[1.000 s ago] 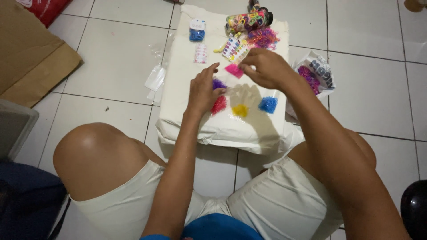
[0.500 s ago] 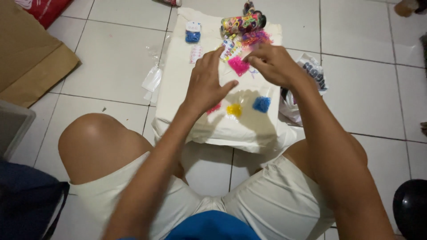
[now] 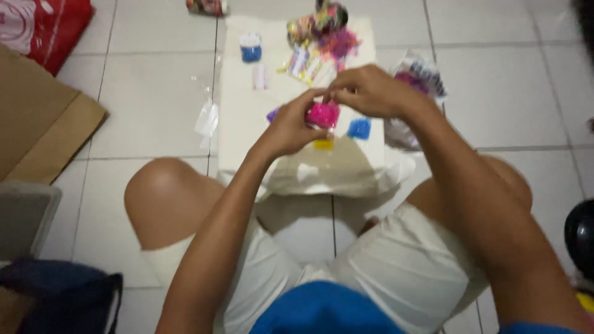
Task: Sorting small colorful rubber bands into piles by color on a white surface.
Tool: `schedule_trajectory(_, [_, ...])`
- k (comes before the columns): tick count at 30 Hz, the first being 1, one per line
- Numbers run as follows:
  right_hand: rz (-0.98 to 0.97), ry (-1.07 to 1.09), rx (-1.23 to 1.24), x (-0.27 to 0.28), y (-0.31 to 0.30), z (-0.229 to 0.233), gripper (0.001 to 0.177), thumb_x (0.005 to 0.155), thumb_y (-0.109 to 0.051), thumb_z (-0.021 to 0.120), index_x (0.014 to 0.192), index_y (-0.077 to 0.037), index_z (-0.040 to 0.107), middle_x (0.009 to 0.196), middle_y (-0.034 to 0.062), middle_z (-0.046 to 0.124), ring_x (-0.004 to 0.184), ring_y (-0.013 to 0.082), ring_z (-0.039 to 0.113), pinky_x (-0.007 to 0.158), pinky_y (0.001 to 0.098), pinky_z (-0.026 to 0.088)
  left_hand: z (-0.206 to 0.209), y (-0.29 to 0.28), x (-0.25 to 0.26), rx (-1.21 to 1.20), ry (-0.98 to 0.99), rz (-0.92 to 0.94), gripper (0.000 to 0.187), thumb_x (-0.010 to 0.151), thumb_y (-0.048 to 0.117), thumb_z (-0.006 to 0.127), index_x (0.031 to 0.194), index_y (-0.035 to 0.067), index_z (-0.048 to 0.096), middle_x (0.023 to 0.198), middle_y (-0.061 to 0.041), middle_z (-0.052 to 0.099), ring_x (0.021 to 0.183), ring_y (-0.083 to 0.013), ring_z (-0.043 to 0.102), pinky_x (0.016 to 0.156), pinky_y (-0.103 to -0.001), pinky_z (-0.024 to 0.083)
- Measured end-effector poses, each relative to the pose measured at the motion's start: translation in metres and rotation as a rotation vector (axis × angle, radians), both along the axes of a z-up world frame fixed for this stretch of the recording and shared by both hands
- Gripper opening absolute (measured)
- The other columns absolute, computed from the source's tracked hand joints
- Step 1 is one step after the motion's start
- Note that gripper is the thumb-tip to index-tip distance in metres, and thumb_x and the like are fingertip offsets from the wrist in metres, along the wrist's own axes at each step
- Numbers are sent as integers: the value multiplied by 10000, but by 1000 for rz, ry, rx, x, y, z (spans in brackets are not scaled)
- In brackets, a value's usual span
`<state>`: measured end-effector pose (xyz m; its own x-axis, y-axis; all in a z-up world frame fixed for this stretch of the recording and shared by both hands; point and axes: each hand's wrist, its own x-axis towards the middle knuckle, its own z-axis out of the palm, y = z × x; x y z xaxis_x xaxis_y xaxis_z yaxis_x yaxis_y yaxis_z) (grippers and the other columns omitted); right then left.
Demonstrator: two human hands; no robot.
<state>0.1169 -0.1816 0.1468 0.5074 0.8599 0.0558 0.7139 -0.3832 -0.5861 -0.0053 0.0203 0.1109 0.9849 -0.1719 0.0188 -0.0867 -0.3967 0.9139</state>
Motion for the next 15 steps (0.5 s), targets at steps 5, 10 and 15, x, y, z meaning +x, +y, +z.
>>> schedule_trajectory(5, [-64,-22,-99,-15,3,32,226,950,-319,626,1030,-151,754,950,94,771,837,362,716,802,506,537,-25,-4,17,-7,-31,136,643,724,104,909,1300,254,666,1155,-153,751,1154,-380,698,955,-457,565])
schedule_trajectory(10, [-68,-97,-165,-9,0,32,259,963,-420,634,1003,-190,746,996,59,767,854,363,707,807,505,532,-16,-5,16,-5,-18,124,628,728,81,900,1302,199,675,1151,-197,748,1170,-432,678,982,-510,535])
schedule_trajectory(15, [26,-125,-212,-2,-2,20,384,1003,-508,564,908,-214,791,1052,113,719,980,433,673,870,525,522,-12,-6,16,26,-4,99,622,736,49,882,1304,205,682,1112,-217,758,1158,-442,682,986,-507,540])
